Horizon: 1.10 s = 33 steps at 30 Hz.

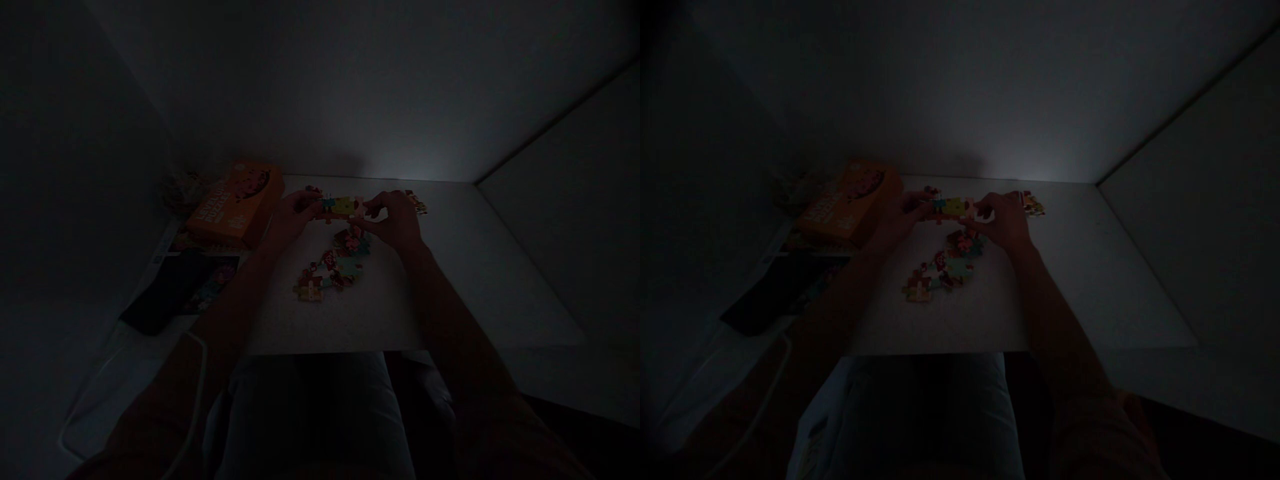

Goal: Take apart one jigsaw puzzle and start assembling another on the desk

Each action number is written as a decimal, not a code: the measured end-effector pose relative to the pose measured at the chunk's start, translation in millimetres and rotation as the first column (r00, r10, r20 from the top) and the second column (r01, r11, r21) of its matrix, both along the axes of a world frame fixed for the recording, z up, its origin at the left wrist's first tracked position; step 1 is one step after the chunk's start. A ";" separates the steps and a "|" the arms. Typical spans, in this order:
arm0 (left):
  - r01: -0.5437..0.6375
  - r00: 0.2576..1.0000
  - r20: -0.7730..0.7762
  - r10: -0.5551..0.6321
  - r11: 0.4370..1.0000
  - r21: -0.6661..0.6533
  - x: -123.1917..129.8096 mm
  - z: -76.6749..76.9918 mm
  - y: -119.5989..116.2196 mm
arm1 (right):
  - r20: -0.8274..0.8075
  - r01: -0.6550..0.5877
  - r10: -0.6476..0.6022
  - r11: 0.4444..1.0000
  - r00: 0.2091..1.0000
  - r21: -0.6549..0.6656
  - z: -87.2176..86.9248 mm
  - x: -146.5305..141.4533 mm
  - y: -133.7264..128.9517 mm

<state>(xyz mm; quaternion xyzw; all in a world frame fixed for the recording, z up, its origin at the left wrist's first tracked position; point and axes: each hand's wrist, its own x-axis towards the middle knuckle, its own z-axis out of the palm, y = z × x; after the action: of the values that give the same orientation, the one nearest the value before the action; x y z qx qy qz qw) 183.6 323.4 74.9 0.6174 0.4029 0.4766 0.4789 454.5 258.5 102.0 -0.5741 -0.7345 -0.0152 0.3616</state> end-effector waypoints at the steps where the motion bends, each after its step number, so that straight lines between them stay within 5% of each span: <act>1: 0.000 1.000 0.004 0.000 1.000 -0.005 0.3 0.5 -0.4 | 0.002 0.004 -0.004 1.000 1.000 -0.003 0.3 -0.2 -0.2; 21: 0.127 0.989 -0.088 -0.119 0.987 0.097 -1.3 8.8 -11.1 | -0.010 0.034 -0.034 0.999 0.999 0.012 -0.7 3.0 0.3; 33: 0.095 0.980 -0.189 -0.055 0.974 0.207 -0.9 8.9 -15.2 | 0.012 0.039 -0.039 0.999 0.999 0.030 -1.1 3.7 1.5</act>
<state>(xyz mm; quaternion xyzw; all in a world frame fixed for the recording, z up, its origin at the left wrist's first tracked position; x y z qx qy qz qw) 182.7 308.2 83.8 0.7215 0.3674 0.4403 0.3880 458.2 260.0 101.0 -0.5827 -0.7251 -0.0369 0.3651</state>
